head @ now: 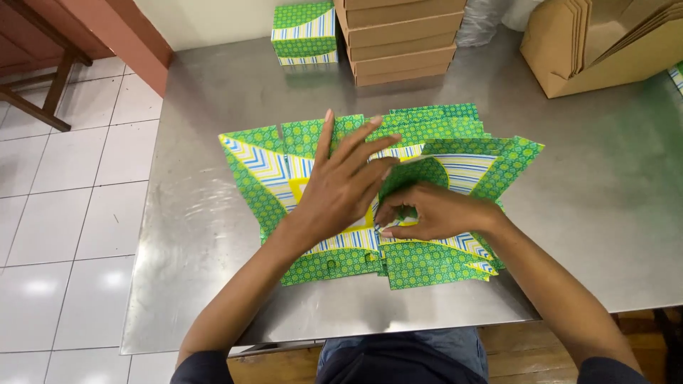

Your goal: The person folds flat, patterned paper sheets into small box shapes on a metal table. They repeatedly align edges, crease folds, and stack the finished boxes on the right side of the workspace.

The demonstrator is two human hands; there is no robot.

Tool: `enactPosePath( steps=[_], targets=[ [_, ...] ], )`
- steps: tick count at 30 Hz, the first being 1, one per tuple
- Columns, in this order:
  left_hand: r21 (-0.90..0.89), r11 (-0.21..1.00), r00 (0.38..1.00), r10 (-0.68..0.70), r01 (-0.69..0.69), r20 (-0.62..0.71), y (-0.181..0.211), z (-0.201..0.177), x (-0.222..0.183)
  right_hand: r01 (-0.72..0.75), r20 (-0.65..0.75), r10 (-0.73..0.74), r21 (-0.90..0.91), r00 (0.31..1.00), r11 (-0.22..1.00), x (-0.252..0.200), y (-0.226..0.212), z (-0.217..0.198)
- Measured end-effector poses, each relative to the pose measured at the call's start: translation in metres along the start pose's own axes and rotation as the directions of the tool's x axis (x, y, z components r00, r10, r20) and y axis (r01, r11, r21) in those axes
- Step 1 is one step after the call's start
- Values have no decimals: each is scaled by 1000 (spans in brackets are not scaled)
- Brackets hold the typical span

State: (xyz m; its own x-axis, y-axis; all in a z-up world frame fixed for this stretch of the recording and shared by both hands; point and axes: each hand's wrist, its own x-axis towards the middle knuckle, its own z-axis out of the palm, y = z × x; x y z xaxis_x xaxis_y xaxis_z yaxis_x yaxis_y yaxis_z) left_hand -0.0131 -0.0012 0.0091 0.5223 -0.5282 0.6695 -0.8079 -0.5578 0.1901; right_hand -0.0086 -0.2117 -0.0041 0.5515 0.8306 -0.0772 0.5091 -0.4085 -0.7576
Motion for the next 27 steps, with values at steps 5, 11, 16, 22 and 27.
enactPosePath(
  steps=[5, 11, 16, 22, 27],
  targets=[
    [56, 998, 999, 39, -38, -20, 23, -22, 0, 117, -20, -115, 96, 993, 989, -8, -16, -6],
    [47, 997, 997, -67, 65, 32, 22, -42, 2, 126, 160, -166, 231, 973, 965, -14, -25, -8],
    [-7, 995, 994, -103, 103, -42, 28, -70, 9, 120, 230, -190, 288, 954, 950, -15, -33, -5],
    [99, 994, 999, -41, 41, 5, 43, -111, 22, 191, 233, -247, 239, 941, 952, -11, -47, -10],
    [236, 948, 976, 217, -215, 16, 53, -119, 32, 80, -7, -80, 132, 997, 988, -4, -34, -14]
  ],
)
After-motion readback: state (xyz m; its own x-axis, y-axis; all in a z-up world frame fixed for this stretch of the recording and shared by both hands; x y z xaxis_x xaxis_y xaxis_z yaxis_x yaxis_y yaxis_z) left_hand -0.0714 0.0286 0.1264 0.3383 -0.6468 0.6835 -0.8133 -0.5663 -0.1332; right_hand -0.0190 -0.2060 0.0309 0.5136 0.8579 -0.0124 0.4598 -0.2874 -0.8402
